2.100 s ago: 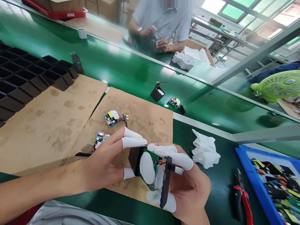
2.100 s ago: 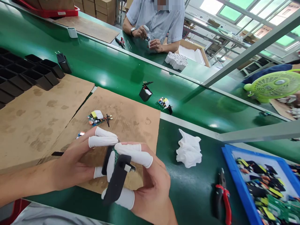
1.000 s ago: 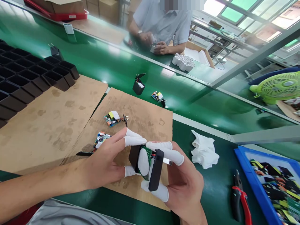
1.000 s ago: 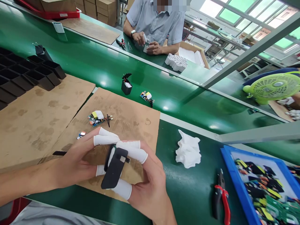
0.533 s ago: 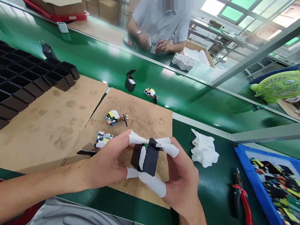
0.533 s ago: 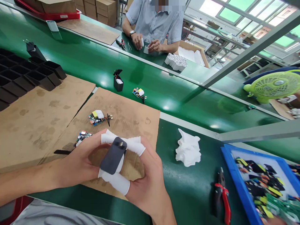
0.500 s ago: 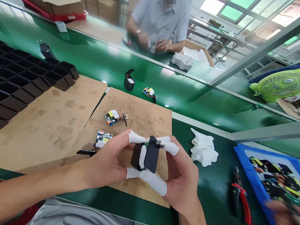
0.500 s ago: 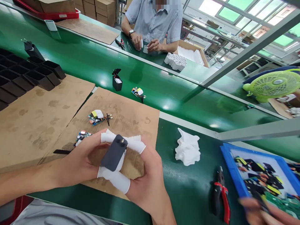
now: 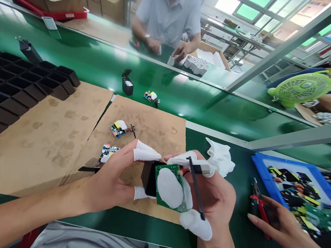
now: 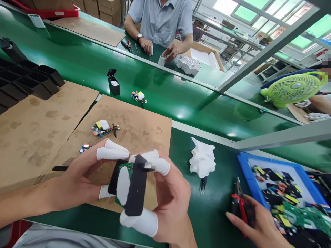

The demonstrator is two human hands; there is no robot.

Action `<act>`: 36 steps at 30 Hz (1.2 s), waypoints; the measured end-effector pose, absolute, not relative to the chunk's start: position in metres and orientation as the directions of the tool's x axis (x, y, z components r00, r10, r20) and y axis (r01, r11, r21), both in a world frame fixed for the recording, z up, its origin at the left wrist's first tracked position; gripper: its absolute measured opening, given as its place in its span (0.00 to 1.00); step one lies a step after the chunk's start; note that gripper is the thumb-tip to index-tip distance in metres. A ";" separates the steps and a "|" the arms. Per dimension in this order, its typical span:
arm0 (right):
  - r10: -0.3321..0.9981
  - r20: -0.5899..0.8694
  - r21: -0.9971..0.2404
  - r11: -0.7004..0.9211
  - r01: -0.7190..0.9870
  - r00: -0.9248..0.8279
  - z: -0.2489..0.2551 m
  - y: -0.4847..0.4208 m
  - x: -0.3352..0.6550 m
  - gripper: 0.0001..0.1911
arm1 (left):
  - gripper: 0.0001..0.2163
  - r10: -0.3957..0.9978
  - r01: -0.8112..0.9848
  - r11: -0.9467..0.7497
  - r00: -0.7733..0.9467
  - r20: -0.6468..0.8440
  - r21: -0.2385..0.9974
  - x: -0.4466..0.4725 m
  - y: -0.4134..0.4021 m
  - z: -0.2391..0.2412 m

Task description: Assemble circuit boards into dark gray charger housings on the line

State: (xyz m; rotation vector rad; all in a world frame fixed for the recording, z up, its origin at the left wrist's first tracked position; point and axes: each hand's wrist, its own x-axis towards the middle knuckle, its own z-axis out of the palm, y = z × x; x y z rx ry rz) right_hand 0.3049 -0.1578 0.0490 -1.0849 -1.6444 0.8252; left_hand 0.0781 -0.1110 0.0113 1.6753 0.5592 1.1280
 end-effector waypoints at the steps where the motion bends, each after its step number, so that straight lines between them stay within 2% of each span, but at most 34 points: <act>1: 0.924 0.350 -0.896 0.378 0.233 -0.153 0.051 -0.157 0.304 0.25 | 0.25 0.784 -0.139 -0.395 0.465 0.412 0.908 0.078 -0.111 0.012; 3: 0.924 0.342 -0.915 0.369 0.162 -0.172 0.052 -0.156 0.303 0.24 | 0.26 0.781 -0.130 -0.396 0.473 0.408 0.909 0.077 -0.112 0.013; 9: 0.921 0.353 -0.923 0.371 0.096 -0.163 0.041 -0.156 0.304 0.34 | 0.26 0.796 -0.108 -0.388 0.462 0.391 0.916 0.076 -0.112 0.016; 14: 0.920 0.368 -0.922 0.380 0.074 -0.138 0.038 -0.157 0.301 0.34 | 0.27 0.807 -0.086 -0.375 0.459 0.371 0.923 0.075 -0.112 0.016; 23: 0.905 0.390 -0.906 0.410 0.108 -0.169 0.040 -0.156 0.301 0.32 | 0.28 0.804 -0.071 -0.391 0.459 0.378 0.918 0.073 -0.111 0.014; 36: 0.890 0.413 -0.885 0.443 0.146 -0.195 0.043 -0.153 0.297 0.35 | 0.29 0.809 -0.051 -0.380 0.466 0.358 0.924 0.073 -0.110 0.015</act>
